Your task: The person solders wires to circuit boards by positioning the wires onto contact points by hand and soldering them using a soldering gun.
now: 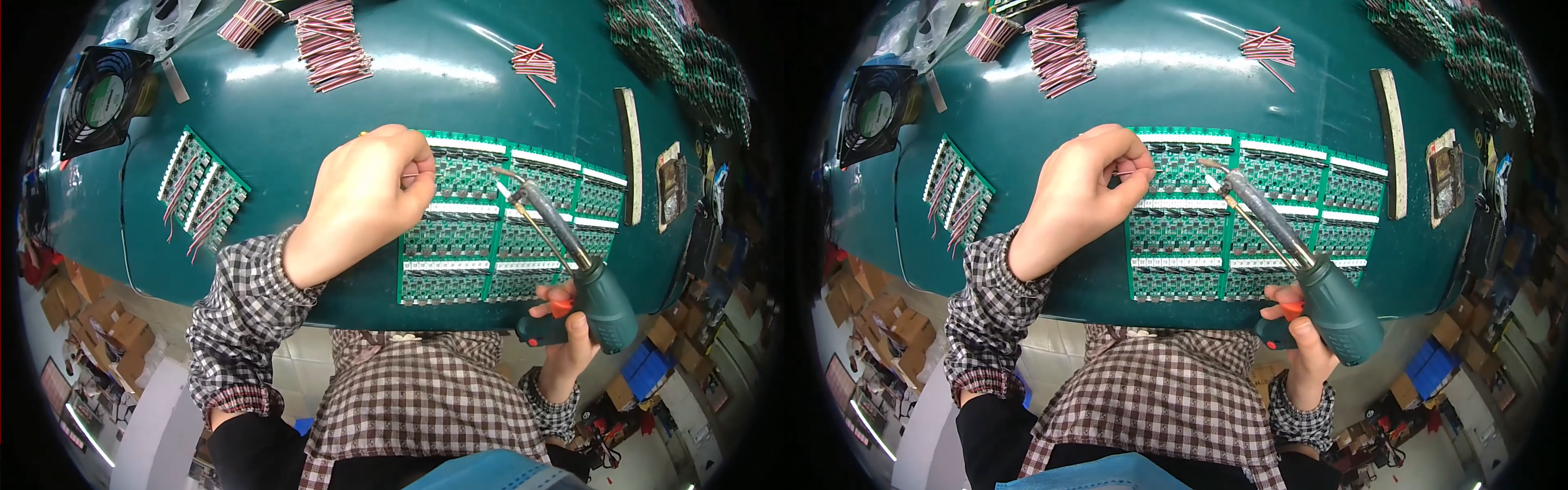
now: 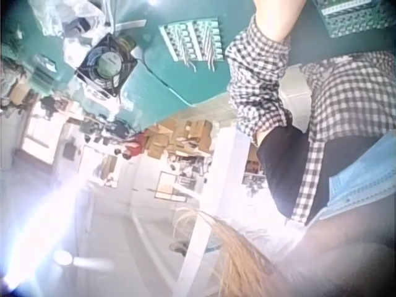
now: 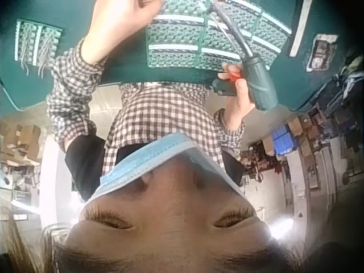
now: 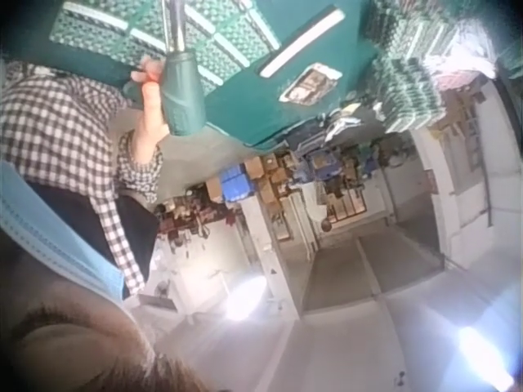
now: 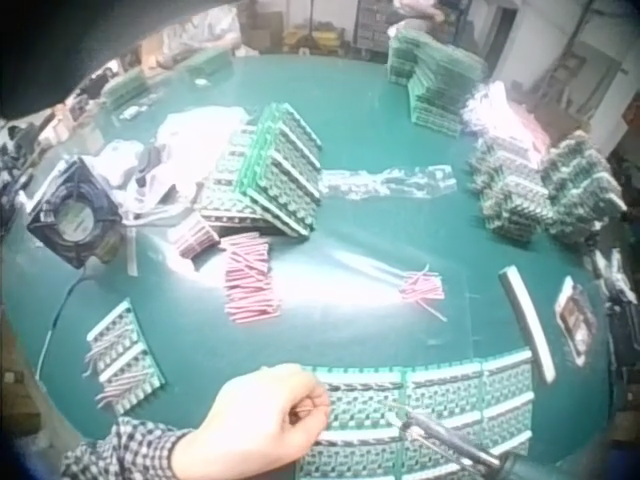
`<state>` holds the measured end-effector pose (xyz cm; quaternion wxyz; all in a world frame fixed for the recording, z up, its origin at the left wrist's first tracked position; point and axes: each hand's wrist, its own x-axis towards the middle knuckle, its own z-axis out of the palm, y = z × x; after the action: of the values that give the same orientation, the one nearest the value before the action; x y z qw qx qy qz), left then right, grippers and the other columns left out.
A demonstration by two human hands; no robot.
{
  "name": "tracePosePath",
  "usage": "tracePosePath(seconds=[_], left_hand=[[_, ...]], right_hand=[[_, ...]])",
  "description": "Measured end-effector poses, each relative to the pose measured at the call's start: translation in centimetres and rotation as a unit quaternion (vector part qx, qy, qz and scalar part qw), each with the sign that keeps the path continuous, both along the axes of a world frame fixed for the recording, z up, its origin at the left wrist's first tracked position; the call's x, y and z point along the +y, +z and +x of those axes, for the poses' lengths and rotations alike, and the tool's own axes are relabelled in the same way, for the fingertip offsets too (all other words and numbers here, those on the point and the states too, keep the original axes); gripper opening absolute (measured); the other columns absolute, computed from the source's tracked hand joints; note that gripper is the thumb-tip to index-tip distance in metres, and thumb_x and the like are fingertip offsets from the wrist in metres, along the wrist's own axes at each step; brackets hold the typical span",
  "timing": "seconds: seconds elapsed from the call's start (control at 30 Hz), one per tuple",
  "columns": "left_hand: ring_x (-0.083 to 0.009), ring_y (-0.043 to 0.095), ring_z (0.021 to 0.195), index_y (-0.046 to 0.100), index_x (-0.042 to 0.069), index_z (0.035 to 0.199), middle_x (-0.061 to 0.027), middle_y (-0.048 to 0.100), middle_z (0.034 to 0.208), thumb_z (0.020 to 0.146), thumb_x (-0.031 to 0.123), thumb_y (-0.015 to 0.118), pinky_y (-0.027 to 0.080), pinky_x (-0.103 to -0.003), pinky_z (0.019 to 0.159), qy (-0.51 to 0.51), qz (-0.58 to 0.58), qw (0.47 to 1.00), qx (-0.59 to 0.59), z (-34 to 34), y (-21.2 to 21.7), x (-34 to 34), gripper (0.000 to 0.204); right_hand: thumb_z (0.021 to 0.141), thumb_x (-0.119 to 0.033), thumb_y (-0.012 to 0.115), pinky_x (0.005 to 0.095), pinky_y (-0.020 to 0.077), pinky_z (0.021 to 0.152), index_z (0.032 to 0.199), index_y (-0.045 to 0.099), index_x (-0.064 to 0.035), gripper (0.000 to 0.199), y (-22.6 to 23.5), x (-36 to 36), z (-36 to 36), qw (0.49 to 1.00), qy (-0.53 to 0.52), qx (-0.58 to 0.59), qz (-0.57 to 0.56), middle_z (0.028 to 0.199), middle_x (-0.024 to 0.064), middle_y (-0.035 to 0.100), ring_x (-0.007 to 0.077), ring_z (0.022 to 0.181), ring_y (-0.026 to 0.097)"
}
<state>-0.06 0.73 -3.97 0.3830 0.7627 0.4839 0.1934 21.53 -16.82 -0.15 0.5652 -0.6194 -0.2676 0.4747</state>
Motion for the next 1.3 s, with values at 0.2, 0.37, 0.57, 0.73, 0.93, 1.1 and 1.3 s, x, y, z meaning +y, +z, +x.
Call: tracePosePath(seconds=[0.2, 0.37, 0.57, 0.73, 0.93, 1.1, 1.3], left_hand=[[-0.0125, 0.050, 0.057, 0.056, 0.003, 0.069, -0.0039, 0.050, 0.063, 0.069, 0.002, 0.060, 0.039, -0.026, 0.052, 0.013, -0.010, 0.999, -0.029, 0.5, -0.2, 0.0, 0.004], [-0.0111, 0.048, 0.056, 0.055, 0.003, 0.068, -0.0028, 0.049, 0.062, 0.068, 0.001, 0.060, 0.038, -0.025, 0.051, 0.027, -0.017, 0.998, -0.049, 0.6, -0.4, -0.3, 0.005], [-0.0106, 0.048, 0.055, 0.054, 0.003, 0.067, -0.0021, 0.048, 0.061, 0.067, 0.001, 0.060, 0.038, -0.024, 0.050, 0.025, -0.005, 0.998, -0.051, 0.8, -0.7, -0.3, 0.007], [-0.0113, 0.048, 0.054, 0.054, 0.004, 0.066, -0.0022, 0.049, 0.061, 0.066, 0.001, 0.060, 0.039, -0.025, 0.049, 0.025, 0.030, 0.999, -0.018, 1.0, -0.7, -0.4, 0.007], [-0.0114, 0.048, 0.054, 0.055, 0.005, 0.066, -0.0022, 0.049, 0.061, 0.065, 0.000, 0.060, 0.039, -0.025, 0.049, 0.027, 0.020, 0.999, -0.028, 1.0, -0.7, -0.3, 0.007], [-0.0209, 0.053, 0.053, 0.053, 0.004, 0.064, -0.0058, 0.052, 0.061, 0.063, 0.002, 0.062, 0.043, -0.032, 0.050, 0.034, 0.024, 0.998, -0.042, 1.0, -0.8, -0.4, 0.009], [-0.0107, 0.047, 0.054, 0.055, 0.004, 0.067, -0.0021, 0.049, 0.061, 0.065, 0.000, 0.061, 0.039, -0.024, 0.049, 0.025, 0.014, 0.999, -0.032, 0.9, -0.6, -0.3, 0.007]], right_hand=[[0.079, -0.024, 0.067, 0.0354, 0.0575, 0.062, 0.112, 0.050, 0.0103, 0.051, 0.0, 0.1, 0.0, 1.000, 0.021, -0.003, -0.019, 0.093, 0.0180, 0.061, 0.0308, 0.085, 0.063], [0.079, -0.025, 0.068, 0.0345, 0.0572, 0.062, 0.110, 0.052, 0.0100, 0.049, 0.3, 0.5, -0.2, 0.999, 0.019, -0.014, -0.034, 0.091, 0.0168, 0.060, 0.0293, 0.083, 0.063], [0.078, -0.023, 0.068, 0.0334, 0.0567, 0.063, 0.104, 0.056, 0.0092, 0.043, 0.4, 0.7, -0.4, 0.998, 0.031, -0.021, -0.040, 0.089, 0.0165, 0.060, 0.0266, 0.080, 0.063], [0.078, -0.019, 0.068, 0.0336, 0.0565, 0.064, 0.103, 0.056, 0.0092, 0.039, 0.5, 0.8, -0.4, 0.998, 0.028, -0.014, -0.047, 0.089, 0.0163, 0.060, 0.0260, 0.080, 0.063], [0.078, -0.014, 0.068, 0.0328, 0.0556, 0.066, 0.106, 0.055, 0.0086, 0.039, 0.5, 0.8, -0.5, 0.998, 0.045, -0.023, -0.047, 0.087, 0.0150, 0.061, 0.0237, 0.077, 0.063], [0.078, -0.009, 0.067, 0.0329, 0.0547, 0.067, 0.106, 0.056, 0.0080, 0.035, 0.6, 1.1, -0.8, 0.996, 0.054, -0.035, -0.057, 0.083, 0.0139, 0.062, 0.0225, 0.075, 0.062], [0.077, -0.004, 0.065, 0.0331, 0.0540, 0.068, 0.106, 0.056, 0.0077, 0.032, 0.5, 1.4, -0.7, 0.994, 0.082, -0.050, -0.054, 0.082, 0.0139, 0.063, 0.0217, 0.074, 0.062]])
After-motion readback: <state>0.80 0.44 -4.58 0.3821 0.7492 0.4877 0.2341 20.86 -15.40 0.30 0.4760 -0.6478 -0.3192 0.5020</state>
